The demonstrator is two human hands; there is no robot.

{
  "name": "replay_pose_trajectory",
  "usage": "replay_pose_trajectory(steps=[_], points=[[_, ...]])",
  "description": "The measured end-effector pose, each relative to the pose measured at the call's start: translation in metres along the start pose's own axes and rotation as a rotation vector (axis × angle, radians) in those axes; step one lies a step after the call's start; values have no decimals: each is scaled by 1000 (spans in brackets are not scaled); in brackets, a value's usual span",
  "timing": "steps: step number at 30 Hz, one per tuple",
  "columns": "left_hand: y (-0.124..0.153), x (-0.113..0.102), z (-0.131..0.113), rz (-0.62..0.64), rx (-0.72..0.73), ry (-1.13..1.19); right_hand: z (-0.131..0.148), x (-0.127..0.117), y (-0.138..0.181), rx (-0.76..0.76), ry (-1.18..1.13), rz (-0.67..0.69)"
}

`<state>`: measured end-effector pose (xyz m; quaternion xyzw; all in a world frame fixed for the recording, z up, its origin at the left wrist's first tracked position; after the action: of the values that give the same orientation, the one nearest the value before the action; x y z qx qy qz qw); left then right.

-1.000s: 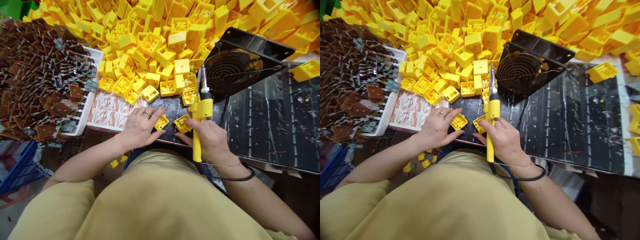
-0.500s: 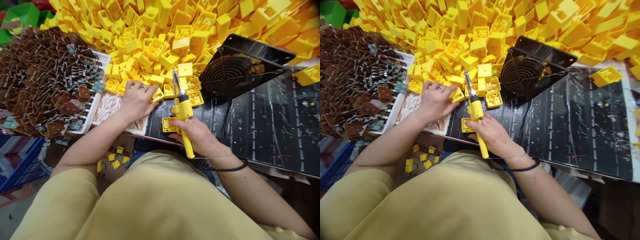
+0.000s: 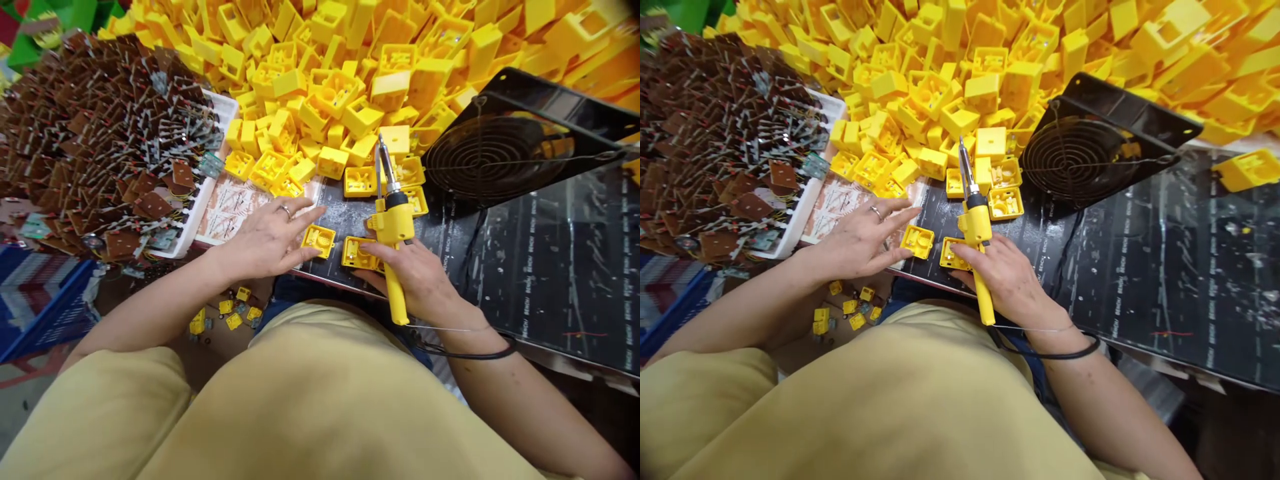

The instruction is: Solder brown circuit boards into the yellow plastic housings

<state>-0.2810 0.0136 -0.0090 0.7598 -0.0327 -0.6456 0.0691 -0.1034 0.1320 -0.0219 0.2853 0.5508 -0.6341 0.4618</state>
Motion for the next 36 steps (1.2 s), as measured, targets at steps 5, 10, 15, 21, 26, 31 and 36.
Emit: replay_pose_trajectory(steps=[5, 10, 15, 21, 26, 31, 36], points=[[1, 7, -8, -54, 221, 116, -1, -3, 4, -9, -20, 2], [-37, -9, -4, -86, 102, 137, -1, -13, 6, -6, -26, -30], [-85, -9, 5, 125, -84, -12, -4, -27, 15, 83, 18, -141], [-94, -2, 2, 135, -163, -1, -10, -28, 28, 159, 39, -162], [-94, -1, -1, 167, -104, 52, -16, -23, 30, 141, 122, -191], [-46, -35, 14, 141, -84, 153, -21, -16, 34, 134, 190, -171], [46, -35, 1, 476, 296, 455, -26, -13, 44, 162, 191, -187]])
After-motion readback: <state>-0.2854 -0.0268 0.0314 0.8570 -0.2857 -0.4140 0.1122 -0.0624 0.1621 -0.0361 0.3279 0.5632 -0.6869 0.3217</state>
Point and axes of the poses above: each hand's wrist, its own y-axis away from the middle knuckle, its own x-axis out of the palm, z = x × y, the point moved 6 cm from there along -y, towards the middle knuckle, and after that the axes turned 8 degrees about z, right-handed, at the moved point
